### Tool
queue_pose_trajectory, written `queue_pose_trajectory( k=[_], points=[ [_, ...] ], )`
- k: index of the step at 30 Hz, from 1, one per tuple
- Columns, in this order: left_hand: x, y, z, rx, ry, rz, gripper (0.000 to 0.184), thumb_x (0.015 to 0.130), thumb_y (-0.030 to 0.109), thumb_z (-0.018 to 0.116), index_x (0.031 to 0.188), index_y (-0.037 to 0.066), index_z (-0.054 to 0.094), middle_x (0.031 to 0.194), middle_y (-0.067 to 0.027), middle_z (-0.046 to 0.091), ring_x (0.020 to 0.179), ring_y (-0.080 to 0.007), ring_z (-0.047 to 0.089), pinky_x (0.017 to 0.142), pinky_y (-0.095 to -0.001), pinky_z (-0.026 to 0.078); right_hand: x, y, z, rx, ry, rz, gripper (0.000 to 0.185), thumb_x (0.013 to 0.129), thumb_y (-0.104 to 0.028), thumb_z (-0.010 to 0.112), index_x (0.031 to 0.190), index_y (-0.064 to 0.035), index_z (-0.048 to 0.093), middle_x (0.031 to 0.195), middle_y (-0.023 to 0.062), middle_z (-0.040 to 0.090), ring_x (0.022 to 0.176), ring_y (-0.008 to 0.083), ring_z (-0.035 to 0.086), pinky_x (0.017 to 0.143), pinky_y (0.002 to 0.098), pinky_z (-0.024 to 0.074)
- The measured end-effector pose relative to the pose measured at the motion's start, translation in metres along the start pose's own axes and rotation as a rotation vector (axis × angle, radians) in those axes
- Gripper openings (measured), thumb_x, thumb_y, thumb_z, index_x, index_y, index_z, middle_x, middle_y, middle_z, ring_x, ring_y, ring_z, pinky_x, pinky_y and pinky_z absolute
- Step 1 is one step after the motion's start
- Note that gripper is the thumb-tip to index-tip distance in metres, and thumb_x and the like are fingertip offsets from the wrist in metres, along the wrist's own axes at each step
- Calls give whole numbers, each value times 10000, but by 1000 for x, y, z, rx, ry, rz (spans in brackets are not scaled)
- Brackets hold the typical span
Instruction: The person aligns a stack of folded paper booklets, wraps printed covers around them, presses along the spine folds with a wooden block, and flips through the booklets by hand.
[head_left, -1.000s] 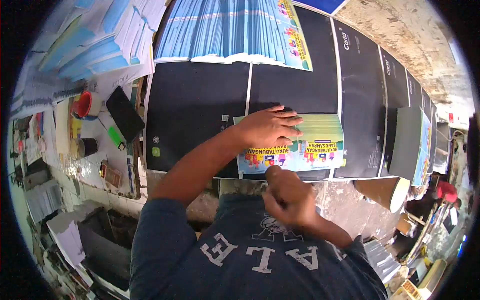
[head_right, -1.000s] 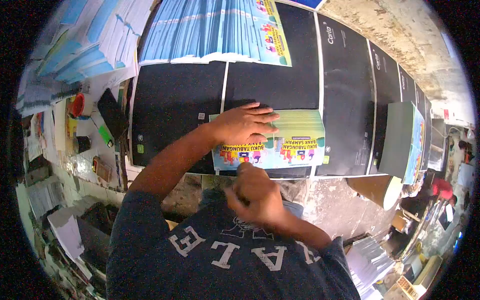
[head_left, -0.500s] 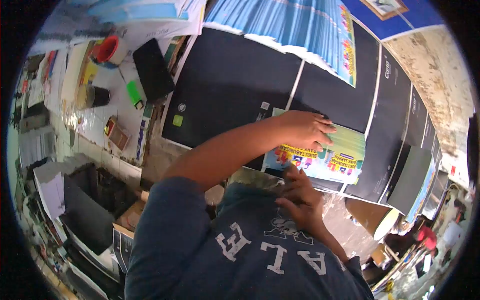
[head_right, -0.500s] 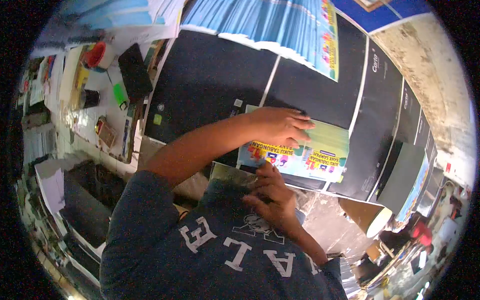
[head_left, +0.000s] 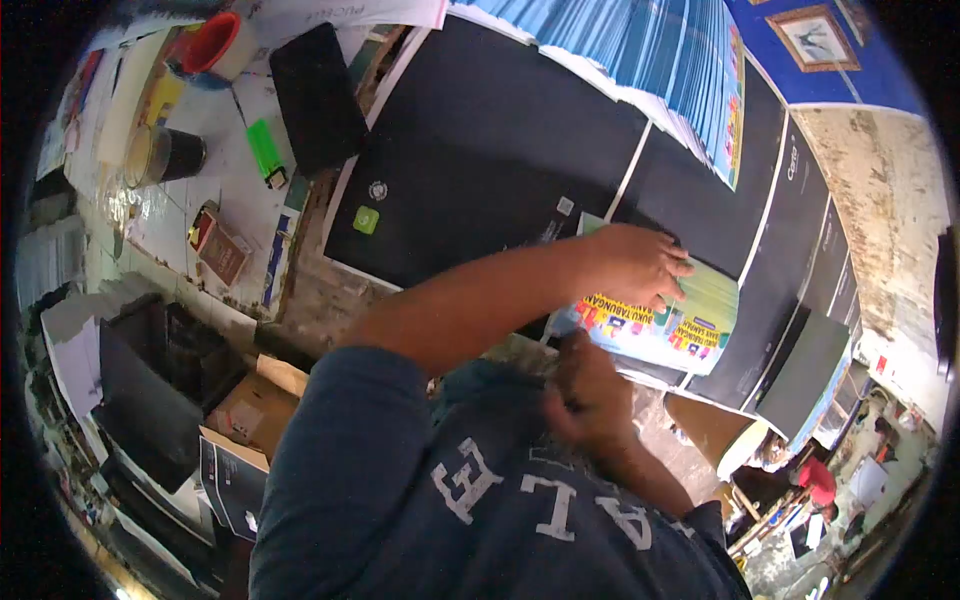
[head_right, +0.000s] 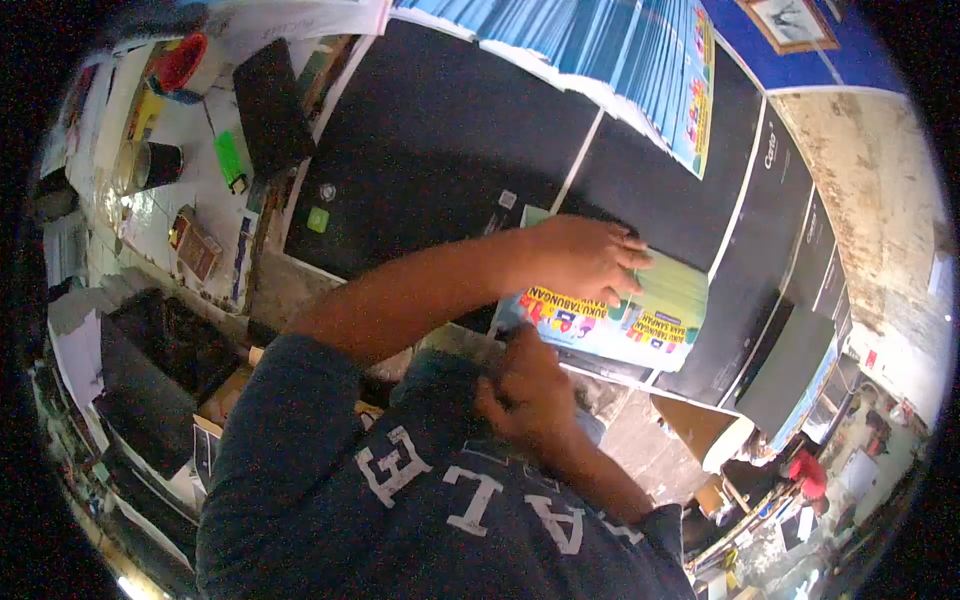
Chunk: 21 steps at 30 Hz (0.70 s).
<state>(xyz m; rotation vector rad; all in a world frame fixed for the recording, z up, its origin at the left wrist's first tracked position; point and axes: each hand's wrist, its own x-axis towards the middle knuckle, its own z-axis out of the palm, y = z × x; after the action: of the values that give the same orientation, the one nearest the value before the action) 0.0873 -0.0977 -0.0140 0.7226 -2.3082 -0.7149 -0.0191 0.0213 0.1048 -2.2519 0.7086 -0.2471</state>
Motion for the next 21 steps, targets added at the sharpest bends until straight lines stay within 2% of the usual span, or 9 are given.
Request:
queue_pose_trajectory(
  k=[2, 6, 8, 9, 11, 12, 15, 19, 21],
  points=[
    [4, -1, -1, 27, -13, 8, 421, 912, 389, 623, 1272, 174, 656, 1458, -146, 496, 1389, -315, 420, 1170, -446, 320, -2, 2, -6, 201, 54, 149, 130, 707, -77, 723, 678, -29, 605, 802, 165, 622, 858, 381, 628, 820, 447, 518],
    [2, -2, 1, -2, 11, 7, 417, 917, 386, 618, 1271, 170, 657, 1455, -147, 499, 1395, -317, 413, 1166, -437, 327, 17, -19, -27, 223, 116, 112, 160, 720, -128, 726, 671, -36, 604, 765, 170, 581, 834, 369, 595, 763, 459, 504],
    [3, -1, 3, 11, 9, -11, 417, 913, 387, 623, 1267, 170, 660, 1449, -151, 506, 1389, -315, 422, 1160, -425, 337, 26, -15, -18, 36, -87, 208, 216, 743, -189, 712, 663, -26, 594, 745, 171, 541, 800, 368, 552, 710, 474, 479],
    [3, 1, 2, 12, 1, -3, 417, 913, 387, 623, 1267, 170, 660, 1449, -151, 506, 1389, -315, 422, 1160, -425, 337, 22, -16, -7, 37, -76, 210, 216, 743, -189, 712, 663, -26, 594, 745, 171, 541, 800, 368, 552, 710, 474, 479],
    [2, -2, -2, 11, 10, 16, 420, 904, 389, 633, 1261, 171, 663, 1445, -151, 512, 1379, -320, 437, 1155, -419, 347, 15, -9, 13, 0, 37, 0, 135, 706, -95, 714, 695, -40, 592, 752, 141, 590, 770, 335, 607, 712, 413, 495],
    [2, -1, -1, 14, 9, -5, 422, 897, 391, 640, 1258, 173, 664, 1448, -150, 511, 1374, -315, 446, 1160, -422, 338, 11, -8, 7, 48, -62, 73, 132, 700, -96, 720, 708, -46, 599, 784, 150, 602, 804, 334, 613, 732, 415, 499],
    [5, 1, -8, 39, -31, 20, 408, 901, 384, 636, 1249, 172, 668, 1446, -152, 512, 1377, -321, 440, 1161, -423, 336, 15, -18, -9, 78, -39, 155, 132, 705, -109, 723, 677, -44, 610, 770, 142, 607, 814, 343, 609, 726, 416, 499],
    [3, 0, -4, 50, 24, 31, 403, 908, 381, 629, 1244, 164, 667, 1460, -150, 496, 1374, -321, 443, 1152, -440, 347, 16, -32, -20, 79, 70, 74, 184, 719, -140, 724, 631, -44, 594, 764, 139, 613, 843, 355, 609, 732, 425, 500],
    [7, -3, -19, 72, -44, 4, 409, 914, 383, 621, 1251, 156, 662, 1468, -150, 486, 1378, -316, 437, 1150, -445, 348, 15, -15, 9, 78, -111, 30, 175, 710, -119, 730, 637, -31, 597, 744, 130, 607, 813, 359, 610, 739, 427, 504]
  ],
)
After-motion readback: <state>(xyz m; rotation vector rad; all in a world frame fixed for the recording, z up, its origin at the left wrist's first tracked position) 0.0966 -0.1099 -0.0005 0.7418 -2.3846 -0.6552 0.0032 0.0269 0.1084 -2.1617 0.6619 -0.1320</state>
